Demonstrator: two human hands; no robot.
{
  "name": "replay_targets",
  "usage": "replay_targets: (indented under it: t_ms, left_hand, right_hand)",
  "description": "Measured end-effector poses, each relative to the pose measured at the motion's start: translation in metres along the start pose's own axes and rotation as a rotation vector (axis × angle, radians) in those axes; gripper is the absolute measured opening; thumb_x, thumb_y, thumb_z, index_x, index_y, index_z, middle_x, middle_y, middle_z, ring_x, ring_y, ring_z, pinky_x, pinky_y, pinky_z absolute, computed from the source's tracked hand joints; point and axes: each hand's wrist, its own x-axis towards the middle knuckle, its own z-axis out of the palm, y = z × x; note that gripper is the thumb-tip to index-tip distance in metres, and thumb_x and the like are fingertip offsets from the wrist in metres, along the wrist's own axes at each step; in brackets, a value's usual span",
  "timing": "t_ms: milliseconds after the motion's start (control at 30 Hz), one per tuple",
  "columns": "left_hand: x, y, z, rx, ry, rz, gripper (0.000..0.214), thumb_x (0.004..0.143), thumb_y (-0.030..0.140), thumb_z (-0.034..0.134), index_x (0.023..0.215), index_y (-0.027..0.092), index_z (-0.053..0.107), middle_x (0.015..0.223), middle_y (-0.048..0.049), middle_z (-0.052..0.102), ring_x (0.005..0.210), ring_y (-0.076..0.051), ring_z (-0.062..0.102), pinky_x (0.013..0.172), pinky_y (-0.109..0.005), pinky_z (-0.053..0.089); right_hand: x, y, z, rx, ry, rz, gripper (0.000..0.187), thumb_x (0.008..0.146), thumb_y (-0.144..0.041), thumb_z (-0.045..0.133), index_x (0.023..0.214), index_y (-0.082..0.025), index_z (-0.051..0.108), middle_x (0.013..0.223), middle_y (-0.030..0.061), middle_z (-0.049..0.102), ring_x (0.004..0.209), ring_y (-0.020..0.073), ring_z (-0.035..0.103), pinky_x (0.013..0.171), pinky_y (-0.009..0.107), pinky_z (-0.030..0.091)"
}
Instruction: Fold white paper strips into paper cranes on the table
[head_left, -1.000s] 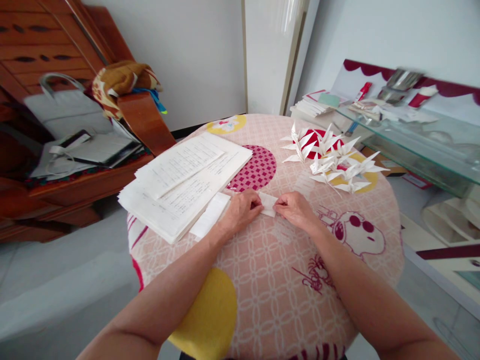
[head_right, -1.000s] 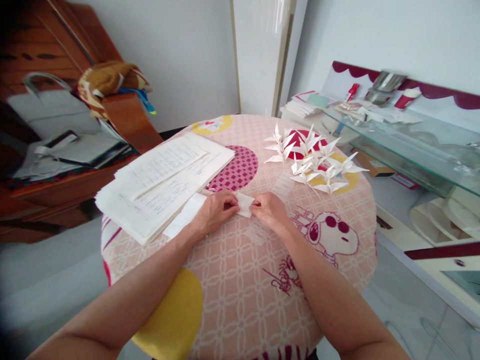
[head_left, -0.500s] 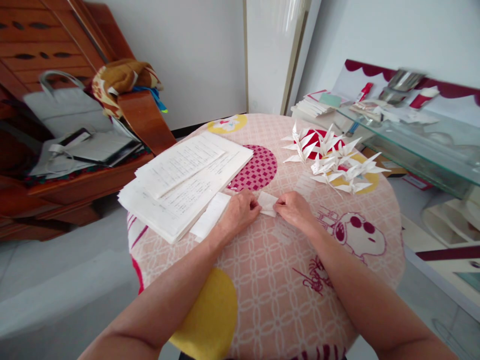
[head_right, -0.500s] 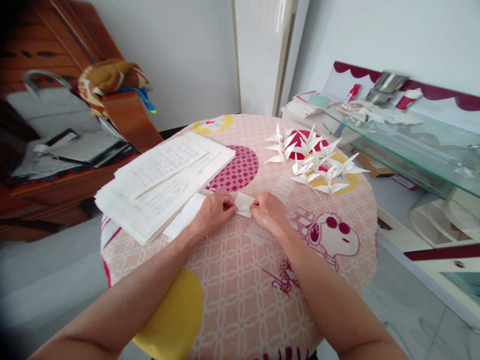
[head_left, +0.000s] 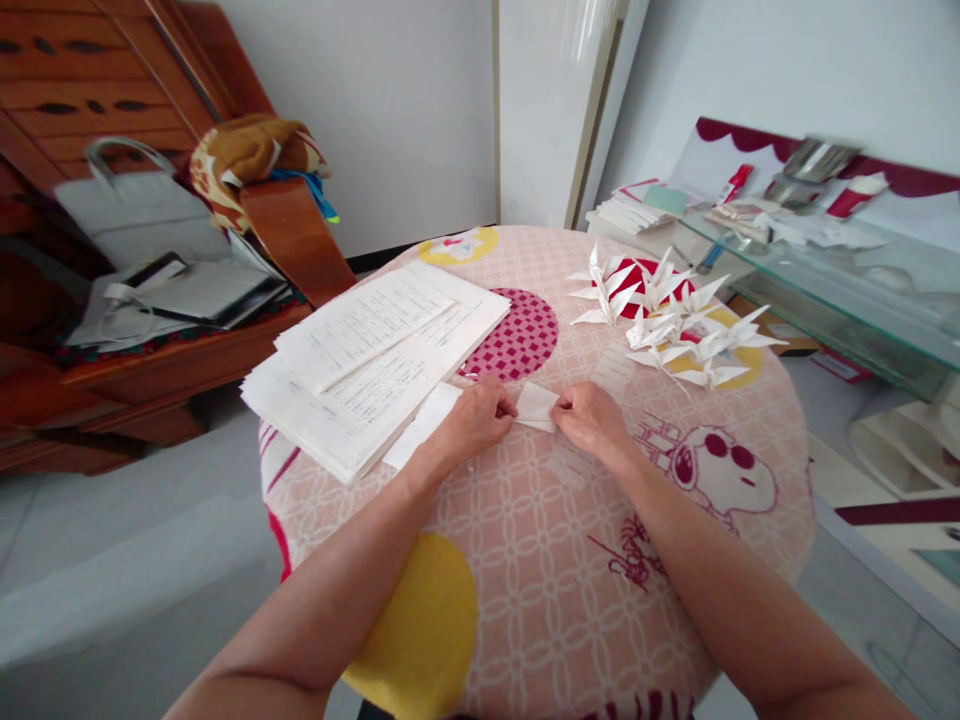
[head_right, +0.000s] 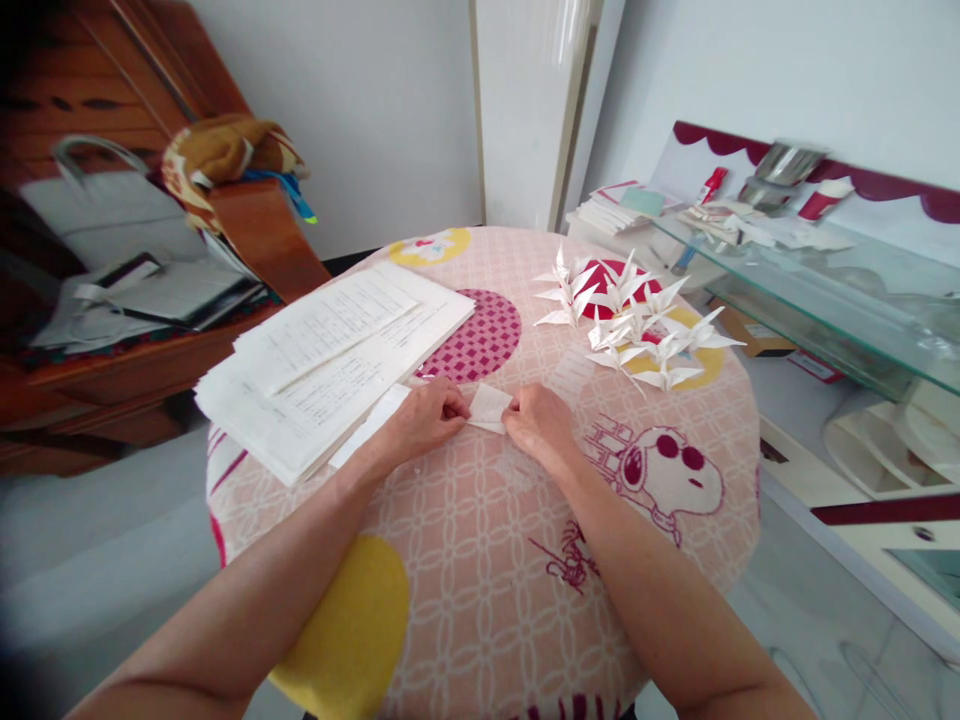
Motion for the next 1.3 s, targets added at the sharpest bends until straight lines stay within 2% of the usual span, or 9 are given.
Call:
replay_targets:
  t_ms: [100, 267, 633, 800, 900, 1133, 1300]
  left_hand:
    - [0.001, 0.001, -0.001, -0.029, -0.017, -0.015, 0.011, 0.075, 0.010, 0.061, 0.075, 0.014, 0.070, 0.087, -0.0045, 0.068, 0.071, -0.013, 0.060, 0.068, -0.025, 0.047]
    - [0.000, 0.008, -0.001, 0.048, 0.004, -0.057, 0.012, 0.082, 0.019, 0.061, 0.071, 0.014, 0.066, 0.083, -0.0046, 0.066, 0.071, -0.014, 0.059, 0.068, -0.027, 0.047]
    - [-0.001, 0.023, 0.004, 0.186, 0.058, -0.142, 0.011, 0.083, 0.015, 0.058, 0.073, 0.015, 0.063, 0.084, -0.0086, 0.066, 0.076, -0.019, 0.062, 0.070, -0.030, 0.049]
    - [-0.001, 0.031, 0.003, 0.177, 0.038, -0.153, 0.021, 0.084, 0.028, 0.068, 0.068, 0.015, 0.063, 0.083, -0.0092, 0.066, 0.077, -0.021, 0.063, 0.072, -0.031, 0.050]
    - [-0.001, 0.032, 0.003, 0.196, 0.035, -0.156, 0.024, 0.086, 0.032, 0.068, 0.069, 0.015, 0.064, 0.087, -0.0107, 0.067, 0.078, -0.022, 0.064, 0.072, -0.033, 0.050]
    - [-0.001, 0.025, 0.008, 0.183, 0.078, -0.147, 0.017, 0.084, 0.027, 0.070, 0.073, 0.016, 0.063, 0.081, -0.0071, 0.065, 0.079, -0.021, 0.064, 0.075, -0.032, 0.051]
    - [0.000, 0.022, 0.004, 0.140, 0.063, -0.145, 0.013, 0.082, 0.022, 0.066, 0.070, 0.016, 0.063, 0.078, -0.0052, 0.064, 0.076, -0.018, 0.062, 0.075, -0.031, 0.050]
  right_hand:
    - [0.000, 0.000, 0.000, -0.010, -0.007, 0.004, 0.024, 0.086, -0.026, 0.058, 0.091, -0.018, 0.080, 0.093, 0.0102, 0.079, 0.087, 0.0226, 0.071, 0.068, 0.028, 0.042]
    - [0.000, 0.000, 0.001, -0.013, -0.013, 0.011, 0.026, 0.087, -0.027, 0.057, 0.092, -0.019, 0.080, 0.093, 0.0101, 0.079, 0.087, 0.0228, 0.071, 0.068, 0.028, 0.043]
    - [-0.004, -0.006, -0.001, 0.012, 0.014, 0.041, 0.023, 0.083, -0.026, 0.059, 0.090, -0.018, 0.079, 0.092, 0.0115, 0.078, 0.091, 0.0250, 0.071, 0.071, 0.029, 0.046]
    - [-0.002, -0.005, 0.003, 0.008, 0.021, 0.029, 0.024, 0.084, -0.028, 0.058, 0.091, -0.018, 0.079, 0.094, 0.0123, 0.078, 0.092, 0.0259, 0.071, 0.073, 0.030, 0.046]
    - [-0.002, -0.004, 0.003, 0.005, 0.021, 0.022, 0.025, 0.084, -0.027, 0.058, 0.092, -0.018, 0.079, 0.095, 0.0126, 0.078, 0.092, 0.0259, 0.071, 0.073, 0.031, 0.046]
    - [-0.004, -0.005, 0.002, -0.002, 0.030, 0.015, 0.025, 0.085, -0.027, 0.058, 0.094, -0.017, 0.079, 0.096, 0.0125, 0.078, 0.092, 0.0258, 0.071, 0.073, 0.030, 0.046]
    - [-0.003, -0.005, 0.000, -0.007, 0.021, 0.000, 0.025, 0.085, -0.025, 0.057, 0.093, -0.017, 0.079, 0.096, 0.0123, 0.078, 0.090, 0.0249, 0.072, 0.071, 0.029, 0.045]
